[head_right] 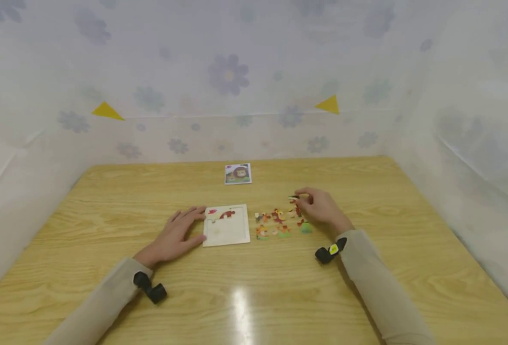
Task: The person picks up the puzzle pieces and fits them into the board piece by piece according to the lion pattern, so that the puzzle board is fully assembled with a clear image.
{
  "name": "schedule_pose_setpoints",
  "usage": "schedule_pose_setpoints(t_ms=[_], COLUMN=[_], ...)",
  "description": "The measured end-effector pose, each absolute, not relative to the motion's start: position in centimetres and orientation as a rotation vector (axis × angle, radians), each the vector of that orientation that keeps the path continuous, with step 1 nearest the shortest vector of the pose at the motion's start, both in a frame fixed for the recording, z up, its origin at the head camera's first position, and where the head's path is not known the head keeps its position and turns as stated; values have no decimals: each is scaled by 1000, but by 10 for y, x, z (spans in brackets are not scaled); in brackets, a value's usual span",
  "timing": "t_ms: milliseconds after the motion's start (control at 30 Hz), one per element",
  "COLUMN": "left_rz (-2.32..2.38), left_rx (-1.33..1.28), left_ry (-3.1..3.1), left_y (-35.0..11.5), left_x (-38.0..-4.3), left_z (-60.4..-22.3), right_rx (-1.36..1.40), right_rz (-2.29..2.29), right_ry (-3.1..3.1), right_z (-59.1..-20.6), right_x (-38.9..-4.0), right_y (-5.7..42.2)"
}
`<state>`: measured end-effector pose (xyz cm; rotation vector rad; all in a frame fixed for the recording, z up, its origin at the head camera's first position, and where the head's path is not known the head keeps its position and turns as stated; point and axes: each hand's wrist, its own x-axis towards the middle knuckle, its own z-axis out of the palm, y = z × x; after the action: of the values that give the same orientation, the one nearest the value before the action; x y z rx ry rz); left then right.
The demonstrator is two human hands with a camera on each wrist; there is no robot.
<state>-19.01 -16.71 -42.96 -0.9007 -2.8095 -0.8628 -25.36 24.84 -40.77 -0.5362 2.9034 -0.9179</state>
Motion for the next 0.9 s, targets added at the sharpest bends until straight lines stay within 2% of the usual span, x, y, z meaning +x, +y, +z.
schedule_pose_setpoints(t_ms=[533, 900], left_rz=[-852, -870], left_rx=[-889, -895], left_ry=[-2818, -2813], left_y=[-170, -167], left_x=[-191, -191], left_z=[-430, -430], right_rx=[-379, -512], right_rz=[-1016, -1275], right_ry=[2914, 3017], right_z=[-412, -413], right_x=[-261, -258], right_y=[241, 229])
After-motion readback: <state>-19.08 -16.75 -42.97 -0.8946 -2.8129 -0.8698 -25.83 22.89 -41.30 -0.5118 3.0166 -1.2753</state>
